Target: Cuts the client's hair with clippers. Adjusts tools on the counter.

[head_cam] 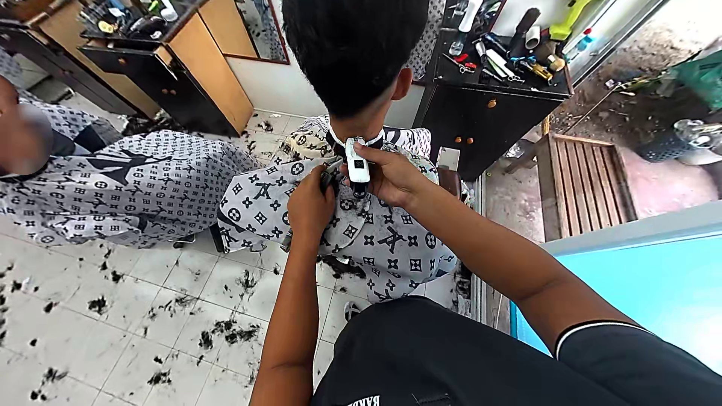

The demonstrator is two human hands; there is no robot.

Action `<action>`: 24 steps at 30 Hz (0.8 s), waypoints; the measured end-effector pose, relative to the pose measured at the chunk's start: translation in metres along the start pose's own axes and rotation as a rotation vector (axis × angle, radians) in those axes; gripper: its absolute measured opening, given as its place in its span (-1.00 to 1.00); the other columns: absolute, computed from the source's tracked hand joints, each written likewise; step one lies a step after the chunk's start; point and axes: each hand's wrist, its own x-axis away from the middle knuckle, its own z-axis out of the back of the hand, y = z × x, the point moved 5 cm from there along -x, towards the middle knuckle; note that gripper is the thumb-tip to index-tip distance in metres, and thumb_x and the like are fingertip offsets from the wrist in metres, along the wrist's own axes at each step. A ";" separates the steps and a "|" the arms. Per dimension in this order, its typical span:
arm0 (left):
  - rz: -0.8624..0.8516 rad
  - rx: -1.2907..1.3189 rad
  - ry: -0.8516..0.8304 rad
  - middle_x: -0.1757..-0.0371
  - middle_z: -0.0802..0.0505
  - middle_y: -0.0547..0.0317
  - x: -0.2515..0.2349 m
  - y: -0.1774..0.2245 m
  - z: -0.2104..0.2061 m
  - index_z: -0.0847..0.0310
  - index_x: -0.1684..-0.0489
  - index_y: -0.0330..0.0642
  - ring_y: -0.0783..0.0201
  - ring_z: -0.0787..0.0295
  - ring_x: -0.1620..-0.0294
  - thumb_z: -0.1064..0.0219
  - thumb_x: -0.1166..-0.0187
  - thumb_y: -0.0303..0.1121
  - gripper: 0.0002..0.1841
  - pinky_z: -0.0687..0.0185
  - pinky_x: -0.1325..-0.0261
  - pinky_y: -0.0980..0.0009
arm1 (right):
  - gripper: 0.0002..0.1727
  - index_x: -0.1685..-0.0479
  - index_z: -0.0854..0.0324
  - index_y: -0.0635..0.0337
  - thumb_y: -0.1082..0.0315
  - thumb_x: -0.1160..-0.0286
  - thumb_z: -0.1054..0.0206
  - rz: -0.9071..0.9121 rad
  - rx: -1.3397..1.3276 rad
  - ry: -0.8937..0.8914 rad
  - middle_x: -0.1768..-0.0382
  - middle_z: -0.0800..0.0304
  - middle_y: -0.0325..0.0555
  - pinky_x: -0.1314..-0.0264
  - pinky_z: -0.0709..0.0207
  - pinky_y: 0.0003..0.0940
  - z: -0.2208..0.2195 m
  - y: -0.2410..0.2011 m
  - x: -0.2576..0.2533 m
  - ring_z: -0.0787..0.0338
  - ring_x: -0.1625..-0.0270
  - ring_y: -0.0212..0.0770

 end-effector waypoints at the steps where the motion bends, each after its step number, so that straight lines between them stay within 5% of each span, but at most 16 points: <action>1: -0.005 -0.002 0.010 -0.16 -0.87 -0.20 0.000 0.000 0.000 -0.61 -0.50 -0.14 -0.26 -0.85 -0.12 -0.23 -0.63 -0.37 -0.56 -0.65 -0.05 -0.35 | -0.65 -0.32 -0.48 0.25 0.20 -0.77 -0.21 0.025 0.028 -0.012 0.06 -0.83 0.07 0.08 -0.82 -0.26 0.000 -0.001 -0.001 -0.90 0.13 -0.11; 8: 0.012 0.002 0.021 -0.09 -0.87 -0.17 0.004 -0.002 -0.004 -0.61 -0.48 -0.10 -0.22 -0.86 -0.04 -0.28 -0.60 -0.33 -0.56 -0.73 0.00 -0.30 | -0.53 -0.50 -0.43 0.14 0.10 -0.76 -0.22 0.058 0.152 -0.068 -0.14 -0.80 0.02 -0.03 -0.81 -0.19 0.014 0.001 0.002 -0.88 0.00 -0.10; 12: 0.084 0.039 -0.126 -0.22 -0.87 -0.06 -0.005 -0.003 0.003 -0.52 -0.63 0.06 -0.11 -0.84 -0.22 -0.20 -0.66 -0.24 -0.50 -0.69 -0.23 -0.23 | -0.44 -0.67 -0.20 0.20 0.30 -0.73 -0.19 0.174 0.283 -0.088 -0.22 -0.72 0.13 -0.02 -0.81 -0.01 0.024 -0.005 0.009 -0.85 -0.07 0.03; 19: -0.213 0.111 -0.278 -0.35 -0.80 -0.16 -0.027 0.052 0.021 -0.23 -0.85 0.20 -0.16 -0.78 -0.31 -0.16 -0.72 -0.36 -0.37 -0.62 -0.34 -0.22 | -0.57 -0.54 -0.26 0.24 0.38 -0.75 -0.08 0.290 0.225 -0.047 -0.12 -0.80 0.04 0.17 -0.86 -0.11 0.035 -0.021 0.031 -0.91 0.08 -0.06; 24: -0.209 -0.001 -0.381 -0.29 -0.81 -0.21 -0.038 0.061 0.013 -0.25 -0.82 0.18 -0.23 -0.77 -0.30 -0.16 -0.71 -0.34 -0.38 -0.61 -0.28 -0.28 | -0.59 -0.53 -0.29 0.22 0.37 -0.77 -0.07 0.277 0.172 -0.066 -0.12 -0.80 0.05 0.12 -0.86 -0.11 0.039 -0.026 0.038 -0.91 0.03 -0.05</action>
